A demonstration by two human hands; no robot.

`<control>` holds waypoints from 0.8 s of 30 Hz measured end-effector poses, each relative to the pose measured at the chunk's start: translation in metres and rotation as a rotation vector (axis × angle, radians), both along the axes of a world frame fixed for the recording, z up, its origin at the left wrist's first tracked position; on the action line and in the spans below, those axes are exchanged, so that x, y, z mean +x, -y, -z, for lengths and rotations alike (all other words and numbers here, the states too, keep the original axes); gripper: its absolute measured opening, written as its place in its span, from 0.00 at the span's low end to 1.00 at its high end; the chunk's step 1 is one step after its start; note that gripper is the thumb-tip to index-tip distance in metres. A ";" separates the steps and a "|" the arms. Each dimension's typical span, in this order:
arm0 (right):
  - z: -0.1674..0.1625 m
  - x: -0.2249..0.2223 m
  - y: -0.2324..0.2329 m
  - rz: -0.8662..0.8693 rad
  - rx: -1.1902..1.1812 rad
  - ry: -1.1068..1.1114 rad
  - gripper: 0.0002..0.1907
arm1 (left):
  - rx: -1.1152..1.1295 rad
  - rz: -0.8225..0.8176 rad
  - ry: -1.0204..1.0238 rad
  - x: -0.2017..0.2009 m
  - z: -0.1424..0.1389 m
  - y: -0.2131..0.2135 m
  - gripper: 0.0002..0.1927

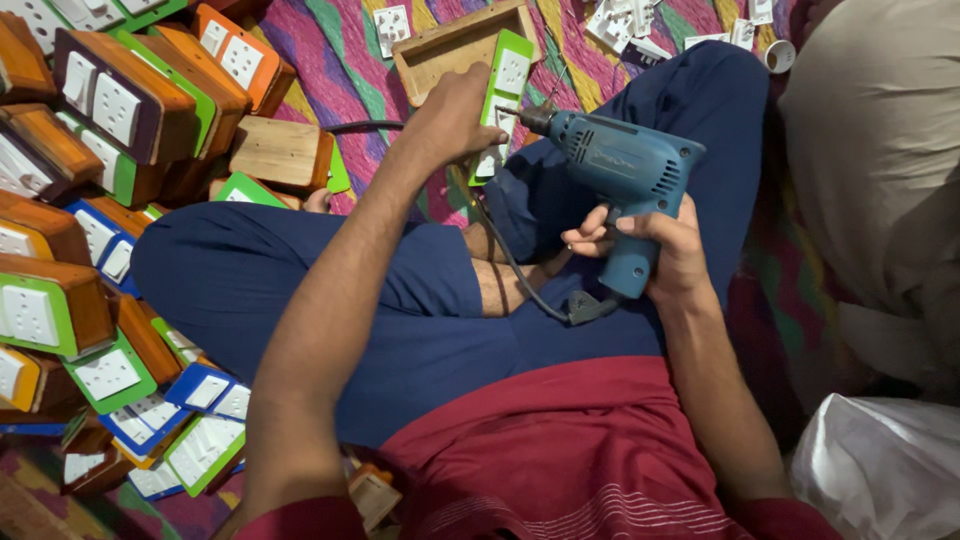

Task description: The person uses a corded drill to drive screws into the corners of small plastic electrical switchboards. They pick up each board, drill the screws, and place the finished boards into a pile.

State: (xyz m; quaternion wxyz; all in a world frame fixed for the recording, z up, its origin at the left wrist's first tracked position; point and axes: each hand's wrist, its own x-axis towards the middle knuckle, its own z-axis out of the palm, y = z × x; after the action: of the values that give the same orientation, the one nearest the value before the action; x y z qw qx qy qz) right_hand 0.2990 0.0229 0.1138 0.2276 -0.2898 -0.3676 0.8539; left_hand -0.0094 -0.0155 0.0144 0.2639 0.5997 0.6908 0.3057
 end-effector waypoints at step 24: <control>-0.007 -0.007 0.004 0.021 -0.094 0.051 0.23 | -0.025 -0.190 -0.212 0.026 -0.010 0.004 0.28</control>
State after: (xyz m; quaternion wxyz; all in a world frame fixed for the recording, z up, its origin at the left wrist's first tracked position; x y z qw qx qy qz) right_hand 0.2916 0.0189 0.1208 0.2131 -0.3256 -0.3300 0.8601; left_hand 0.0170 -0.0196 0.0247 0.1669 0.5572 0.7723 0.2555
